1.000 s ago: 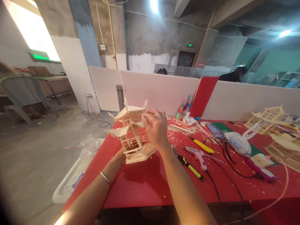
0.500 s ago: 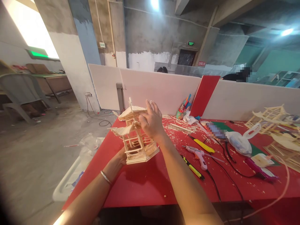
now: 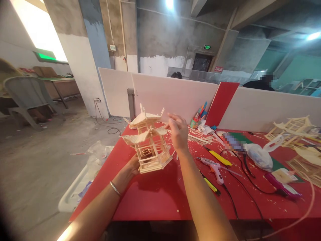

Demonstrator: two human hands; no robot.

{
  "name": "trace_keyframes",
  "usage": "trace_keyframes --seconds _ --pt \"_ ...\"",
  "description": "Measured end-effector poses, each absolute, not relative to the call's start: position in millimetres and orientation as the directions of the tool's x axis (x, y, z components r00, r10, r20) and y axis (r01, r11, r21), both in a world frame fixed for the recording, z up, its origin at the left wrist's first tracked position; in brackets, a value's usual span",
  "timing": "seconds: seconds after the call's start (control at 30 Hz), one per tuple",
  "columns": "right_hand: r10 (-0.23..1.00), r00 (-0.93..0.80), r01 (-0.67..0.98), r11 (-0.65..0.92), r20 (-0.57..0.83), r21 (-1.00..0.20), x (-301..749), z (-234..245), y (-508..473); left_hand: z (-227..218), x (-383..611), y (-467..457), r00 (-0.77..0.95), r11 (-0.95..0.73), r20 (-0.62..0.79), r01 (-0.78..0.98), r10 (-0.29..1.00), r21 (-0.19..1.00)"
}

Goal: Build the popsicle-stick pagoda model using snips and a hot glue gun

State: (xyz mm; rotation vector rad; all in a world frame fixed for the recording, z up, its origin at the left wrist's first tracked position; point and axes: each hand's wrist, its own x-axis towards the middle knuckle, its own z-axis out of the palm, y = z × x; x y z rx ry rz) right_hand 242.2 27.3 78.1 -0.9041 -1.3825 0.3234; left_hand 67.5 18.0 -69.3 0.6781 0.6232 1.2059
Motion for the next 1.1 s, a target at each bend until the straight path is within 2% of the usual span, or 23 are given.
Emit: trace_keyframes --seconds 0.07,0.13,0.23,0.3,0.43,0.7,0.93,1.1 --pt "0.697 0.290 0.249 0.607 0.656 -0.755 246.4 65.7 23.4 -68.8 65.7 19.5 0.215 0.205 -0.090 -0.605 0.972 0.770" --pt "0.772 0.284 0.175 0.541 0.568 -0.822 247.6 48.9 16.9 -67.0 64.0 19.9 0.151 0.160 -0.083 -0.613 0.985 0.774" --pt "0.897 0.150 0.139 0.397 0.416 -0.907 242.5 23.9 5.7 -63.9 62.8 19.3 0.086 0.106 -0.067 -0.628 0.994 0.771" --pt "0.928 0.055 0.179 0.354 0.368 -0.918 236.1 13.4 1.2 -62.4 62.9 19.2 0.059 0.078 -0.053 -0.629 0.997 0.774" --pt "0.928 0.013 0.213 0.362 0.373 -0.907 224.6 8.3 6.6 -61.4 63.4 21.8 -0.011 0.006 -0.016 -0.625 1.000 0.781" --pt "0.923 0.140 0.133 0.342 0.359 -0.930 218.0 -8.4 38.4 -57.8 66.3 19.8 -0.080 -0.103 0.070 -0.561 0.994 0.821" --pt "0.906 0.301 -0.046 0.325 0.297 -0.945 233.4 -27.8 45.3 -46.9 65.5 12.3 -0.061 -0.194 0.186 -0.428 0.981 0.883" --pt "0.921 0.308 -0.209 0.310 0.238 -0.927 244.4 -29.7 42.0 -34.2 62.5 2.9 -0.042 -0.231 0.234 -0.401 0.971 0.886"
